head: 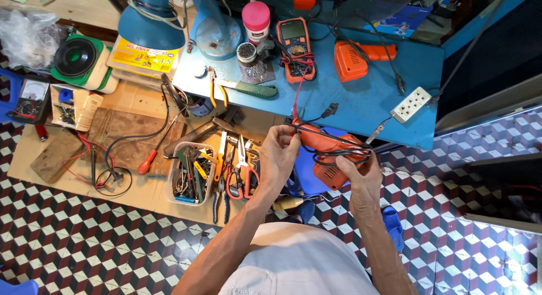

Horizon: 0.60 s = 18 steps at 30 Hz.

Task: The person handles a small cylindrical component, then uses a heat gun to apply heat to a soldering iron tip and a small object on the workbench. They also move a blue stool, plug in the heat gun, and handle a roll of solder and a small box of parts.

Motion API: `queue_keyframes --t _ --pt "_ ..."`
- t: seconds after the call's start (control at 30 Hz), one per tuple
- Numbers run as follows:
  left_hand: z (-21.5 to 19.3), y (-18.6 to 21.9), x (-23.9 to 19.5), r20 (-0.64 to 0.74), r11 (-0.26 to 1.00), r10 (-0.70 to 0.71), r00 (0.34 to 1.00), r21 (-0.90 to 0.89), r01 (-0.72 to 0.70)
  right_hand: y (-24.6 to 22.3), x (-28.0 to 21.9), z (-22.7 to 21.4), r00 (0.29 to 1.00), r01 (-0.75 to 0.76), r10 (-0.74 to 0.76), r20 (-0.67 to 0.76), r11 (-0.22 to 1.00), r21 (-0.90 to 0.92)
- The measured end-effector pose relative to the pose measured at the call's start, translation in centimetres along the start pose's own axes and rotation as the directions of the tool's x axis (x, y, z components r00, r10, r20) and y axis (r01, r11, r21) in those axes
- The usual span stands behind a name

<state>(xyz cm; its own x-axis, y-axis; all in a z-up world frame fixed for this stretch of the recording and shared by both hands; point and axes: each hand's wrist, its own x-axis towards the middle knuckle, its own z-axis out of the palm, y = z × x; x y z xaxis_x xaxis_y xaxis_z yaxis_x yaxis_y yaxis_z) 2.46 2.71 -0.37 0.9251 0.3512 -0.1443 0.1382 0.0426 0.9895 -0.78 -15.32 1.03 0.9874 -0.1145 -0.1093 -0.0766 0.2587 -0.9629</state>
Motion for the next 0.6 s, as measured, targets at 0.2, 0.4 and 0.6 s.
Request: queue_keyframes --t 0.2,0.4,0.6 --pt "-1.1 0.0 -2.3 0.116 0.937 0.223 0.968 0.248 -0.245 0.7 0.2 0.0 0.998 -0.057 0.059 -0.034 0.996 0.069" --pt "-3.1 0.6 -6.2 0.376 0.744 0.522 0.765 0.238 -0.625 1.9 1.2 -0.8 0.962 -0.246 0.265 -0.058 0.941 0.233" --pt "-2.1 2.8 -7.0 0.471 0.998 -0.008 0.882 0.063 -0.025 2.2 0.6 0.0 0.961 -0.266 0.276 -0.005 0.931 0.25"
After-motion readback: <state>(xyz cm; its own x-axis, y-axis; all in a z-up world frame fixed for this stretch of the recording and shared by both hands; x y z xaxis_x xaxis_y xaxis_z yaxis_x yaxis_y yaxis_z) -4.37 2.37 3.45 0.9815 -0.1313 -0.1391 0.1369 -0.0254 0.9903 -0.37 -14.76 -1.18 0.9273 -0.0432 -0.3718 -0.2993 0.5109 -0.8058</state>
